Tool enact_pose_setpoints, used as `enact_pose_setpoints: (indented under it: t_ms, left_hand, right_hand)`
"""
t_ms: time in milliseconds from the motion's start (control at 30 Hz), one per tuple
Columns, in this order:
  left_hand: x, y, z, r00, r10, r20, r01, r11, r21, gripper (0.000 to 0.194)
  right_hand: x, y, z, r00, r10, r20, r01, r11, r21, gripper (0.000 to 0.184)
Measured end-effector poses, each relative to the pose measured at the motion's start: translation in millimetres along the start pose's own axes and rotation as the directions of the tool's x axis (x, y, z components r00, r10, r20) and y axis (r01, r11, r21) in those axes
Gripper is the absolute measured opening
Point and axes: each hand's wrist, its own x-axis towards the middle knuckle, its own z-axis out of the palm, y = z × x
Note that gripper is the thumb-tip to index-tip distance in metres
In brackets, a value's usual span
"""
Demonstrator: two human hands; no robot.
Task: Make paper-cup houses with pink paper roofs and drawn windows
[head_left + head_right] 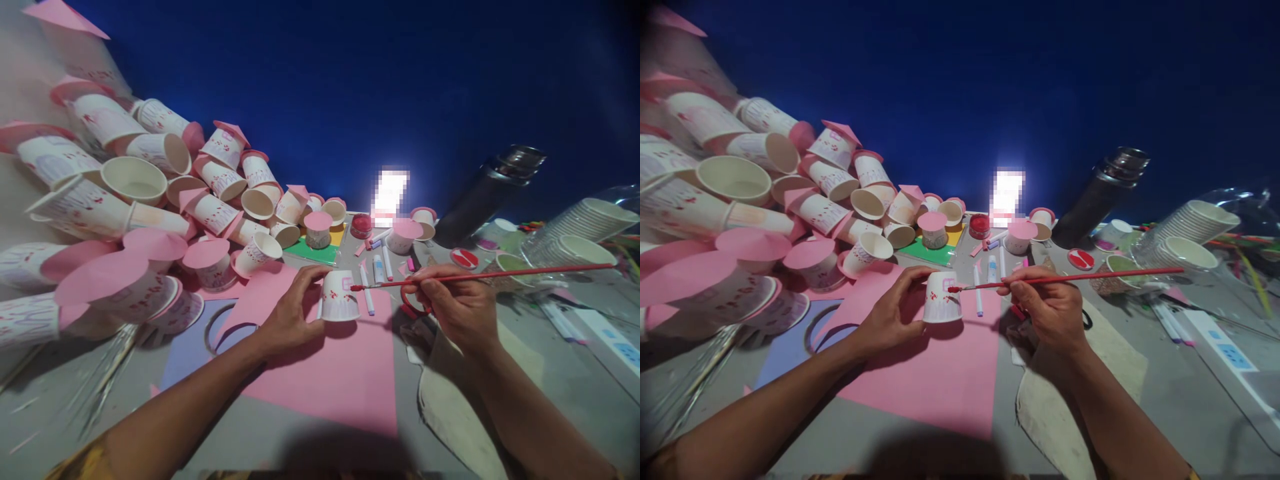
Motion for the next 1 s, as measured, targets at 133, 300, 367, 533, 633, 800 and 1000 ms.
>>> enact_pose_setpoints:
  t_ms: [133, 300, 367, 533, 633, 800, 1000]
  left_hand:
    - [0.3, -2.5, 0.2, 1.000, -0.003, -0.008, 0.002, 0.997, -0.074, 0.072]
    - [0.9, -5.3, 1.4, 0.999, -0.034, 0.002, 0.034, 0.984, -0.177, 0.072]
    - [1.1, -4.5, 2.4, 0.999, -0.035, 0.014, 0.037, 0.977, -0.208, 0.071]
    - [1.4, -3.3, 4.3, 0.998, -0.065, 0.008, 0.064, 0.960, -0.273, 0.072]
    - [1.3, -5.9, 3.4, 0.996, -0.086, 0.000, 0.082, 0.953, -0.290, 0.072]
    - [0.9, -8.8, 1.9, 0.995, -0.104, 0.001, 0.100, 0.954, -0.282, 0.071]
    - [0.8, -5.8, 0.7, 0.997, -0.072, -0.022, 0.066, 0.980, -0.189, 0.069]
  right_hand:
    - [0.4, 1.6, -0.9, 0.999, 0.017, 0.042, -0.015, 0.999, -0.051, 0.016]
    - [4.9, 6.0, -3.8, 0.996, 0.084, -0.013, -0.083, 0.992, 0.100, 0.022]
    - [6.9, 7.0, -4.5, 0.994, 0.091, -0.053, -0.081, 0.984, 0.156, 0.023]
    - [7.9, 6.8, -4.3, 0.995, 0.090, -0.045, -0.082, 0.984, 0.160, 0.027]
    - [7.3, 7.3, -4.8, 0.996, 0.082, -0.019, -0.078, 0.985, 0.153, 0.024]
    - [5.8, 7.8, -2.0, 0.997, 0.074, -0.030, -0.069, 0.987, 0.146, 0.024]
    - [-2.5, 9.0, 2.6, 0.998, 0.027, 0.049, -0.028, 0.999, 0.026, 0.016]
